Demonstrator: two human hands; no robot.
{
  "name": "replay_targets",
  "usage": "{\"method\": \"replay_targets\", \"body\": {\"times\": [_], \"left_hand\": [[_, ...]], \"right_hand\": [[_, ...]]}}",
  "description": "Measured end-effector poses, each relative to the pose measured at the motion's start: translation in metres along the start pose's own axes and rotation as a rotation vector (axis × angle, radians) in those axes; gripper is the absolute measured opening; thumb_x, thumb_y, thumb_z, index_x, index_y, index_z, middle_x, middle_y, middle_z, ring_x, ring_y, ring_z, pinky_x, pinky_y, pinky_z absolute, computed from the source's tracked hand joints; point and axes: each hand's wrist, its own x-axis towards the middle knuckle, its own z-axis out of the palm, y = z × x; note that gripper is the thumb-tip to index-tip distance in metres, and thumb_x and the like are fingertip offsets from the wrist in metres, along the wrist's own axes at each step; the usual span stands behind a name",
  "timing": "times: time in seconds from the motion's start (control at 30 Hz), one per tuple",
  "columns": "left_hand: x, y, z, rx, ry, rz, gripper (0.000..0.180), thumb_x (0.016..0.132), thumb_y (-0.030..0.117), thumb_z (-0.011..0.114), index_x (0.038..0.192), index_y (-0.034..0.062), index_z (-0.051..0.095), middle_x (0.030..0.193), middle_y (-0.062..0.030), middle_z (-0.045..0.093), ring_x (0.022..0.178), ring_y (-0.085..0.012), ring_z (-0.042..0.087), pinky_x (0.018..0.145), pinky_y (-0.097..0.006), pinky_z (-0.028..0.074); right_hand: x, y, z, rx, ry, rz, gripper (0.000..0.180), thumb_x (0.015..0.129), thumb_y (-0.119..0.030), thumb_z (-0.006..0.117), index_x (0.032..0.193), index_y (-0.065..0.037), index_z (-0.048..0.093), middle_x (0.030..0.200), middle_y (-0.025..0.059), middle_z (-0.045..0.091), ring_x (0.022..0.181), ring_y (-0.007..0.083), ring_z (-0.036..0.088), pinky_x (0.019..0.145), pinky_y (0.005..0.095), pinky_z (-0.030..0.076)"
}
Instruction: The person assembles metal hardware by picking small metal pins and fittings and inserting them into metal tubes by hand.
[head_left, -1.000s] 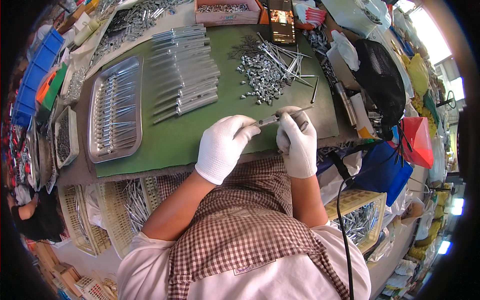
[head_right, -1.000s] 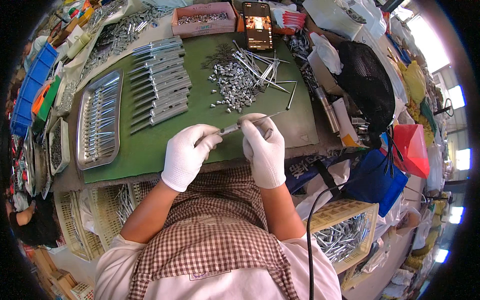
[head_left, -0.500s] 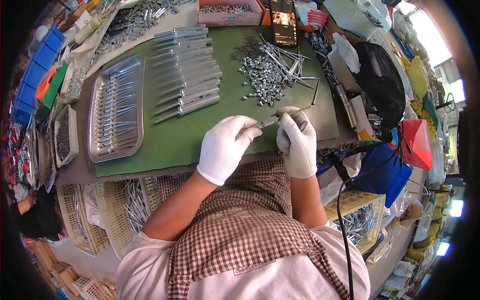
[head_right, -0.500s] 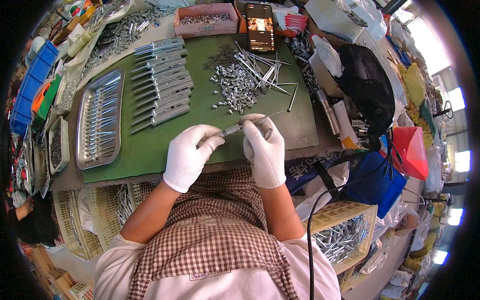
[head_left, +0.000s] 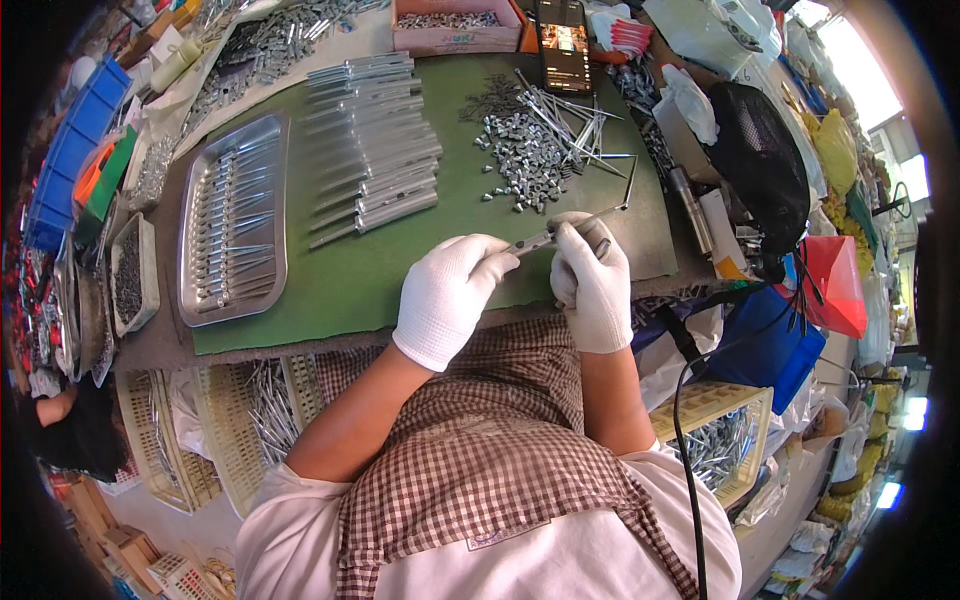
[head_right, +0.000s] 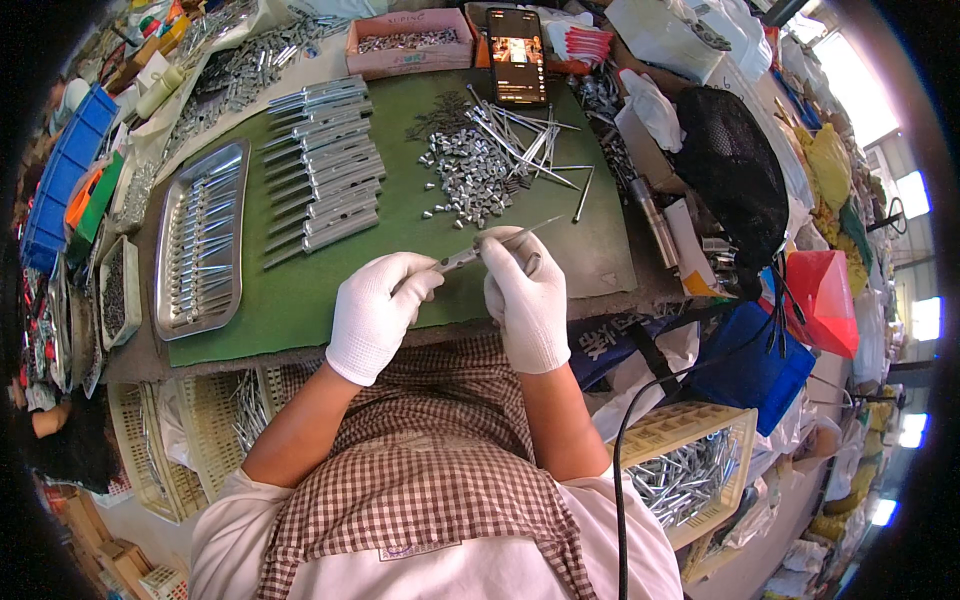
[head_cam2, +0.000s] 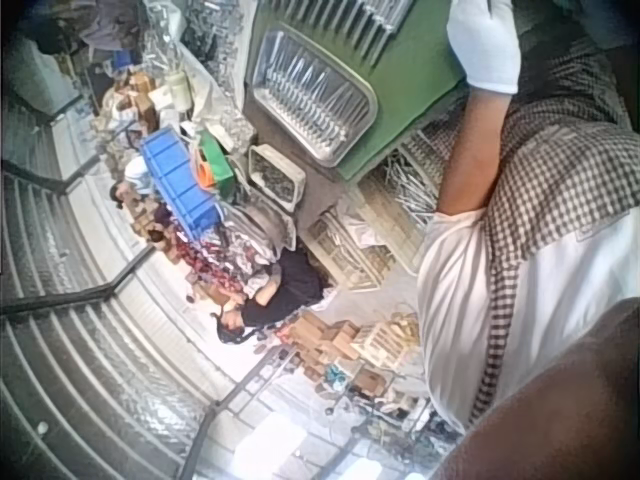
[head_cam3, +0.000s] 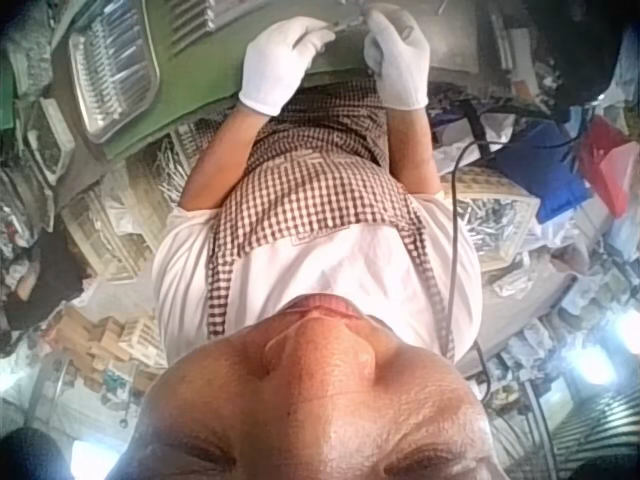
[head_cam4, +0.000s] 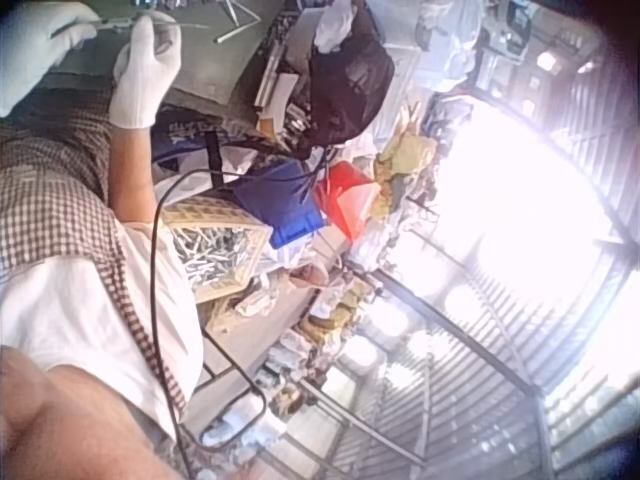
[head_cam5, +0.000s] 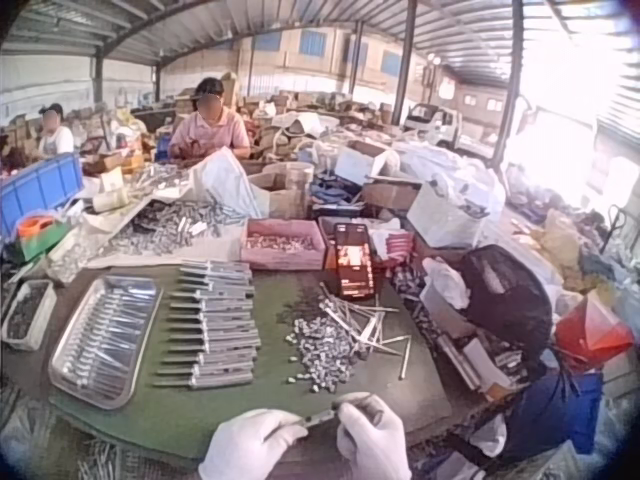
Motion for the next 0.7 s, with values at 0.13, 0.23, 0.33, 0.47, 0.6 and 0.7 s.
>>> {"method": "replay_targets", "body": {"times": [0.13, 0.23, 0.33, 0.47, 0.6, 0.7], "left_hand": [[0.000, 0.002, -0.001, 0.001, -0.006, -0.016, 0.015, 0.094, 0.015, 0.070, 0.099, 0.0016, 0.073, 0.076, -0.0059, 0.066, 0.058, -0.0126, 0.057, 0.057, -0.029, 0.047], [0.000, 0.003, -0.001, 0.087, 0.015, 0.032, 0.015, 0.093, 0.015, 0.071, 0.100, 0.0016, 0.073, 0.080, -0.0084, 0.069, 0.064, -0.0165, 0.062, 0.063, -0.030, 0.050], [0.000, 0.003, 0.000, 0.080, 0.008, 0.031, 0.016, 0.091, 0.015, 0.074, 0.100, 0.0018, 0.073, 0.084, -0.0103, 0.070, 0.071, -0.0193, 0.066, 0.068, -0.030, 0.053], [0.003, 0.006, 0.002, 0.085, -0.020, 0.019, 0.017, 0.089, 0.015, 0.076, 0.100, 0.0017, 0.072, 0.085, -0.0097, 0.071, 0.072, -0.0171, 0.067, 0.069, -0.030, 0.054], [0.013, 0.007, 0.010, -0.017, -0.047, -0.034, 0.015, 0.091, 0.015, 0.075, 0.098, 0.0017, 0.072, 0.082, -0.0075, 0.070, 0.071, -0.0136, 0.065, 0.068, -0.029, 0.053], [0.024, 0.012, 0.016, -0.069, -0.064, -0.052, 0.014, 0.093, 0.014, 0.073, 0.097, 0.0010, 0.071, 0.079, -0.0062, 0.069, 0.070, -0.0125, 0.064, 0.068, -0.028, 0.052]], "right_hand": [[-0.001, -0.003, 0.002, -0.007, 0.001, 0.002, 0.012, 0.103, -0.013, 0.061, 0.110, -0.004, 0.064, 0.065, -0.0055, 0.048, 0.047, 0.0028, 0.036, 0.042, 0.0206, 0.025], [-0.002, -0.003, 0.001, -0.029, 0.001, 0.013, 0.012, 0.103, -0.013, 0.061, 0.109, -0.004, 0.064, 0.063, -0.0055, 0.048, 0.046, 0.0027, 0.036, 0.042, 0.0205, 0.025], [-0.001, -0.003, -0.001, -0.014, -0.020, 0.009, 0.013, 0.103, -0.014, 0.060, 0.109, -0.004, 0.064, 0.063, -0.0059, 0.048, 0.046, 0.0025, 0.036, 0.042, 0.0203, 0.025], [0.001, -0.010, 0.000, -0.043, -0.023, -0.015, 0.015, 0.102, -0.015, 0.062, 0.109, -0.002, 0.064, 0.064, -0.0067, 0.048, 0.048, 0.0012, 0.036, 0.043, 0.0195, 0.025], [0.009, -0.015, -0.004, -0.051, -0.074, -0.041, 0.023, 0.102, -0.017, 0.062, 0.116, 0.000, 0.066, 0.066, -0.0080, 0.048, 0.050, 0.0000, 0.036, 0.044, 0.0190, 0.025], [0.013, -0.019, -0.011, -0.076, -0.121, -0.024, 0.028, 0.103, -0.020, 0.060, 0.122, 0.000, 0.067, 0.066, -0.0081, 0.048, 0.050, 0.0002, 0.036, 0.045, 0.0192, 0.024]]}}
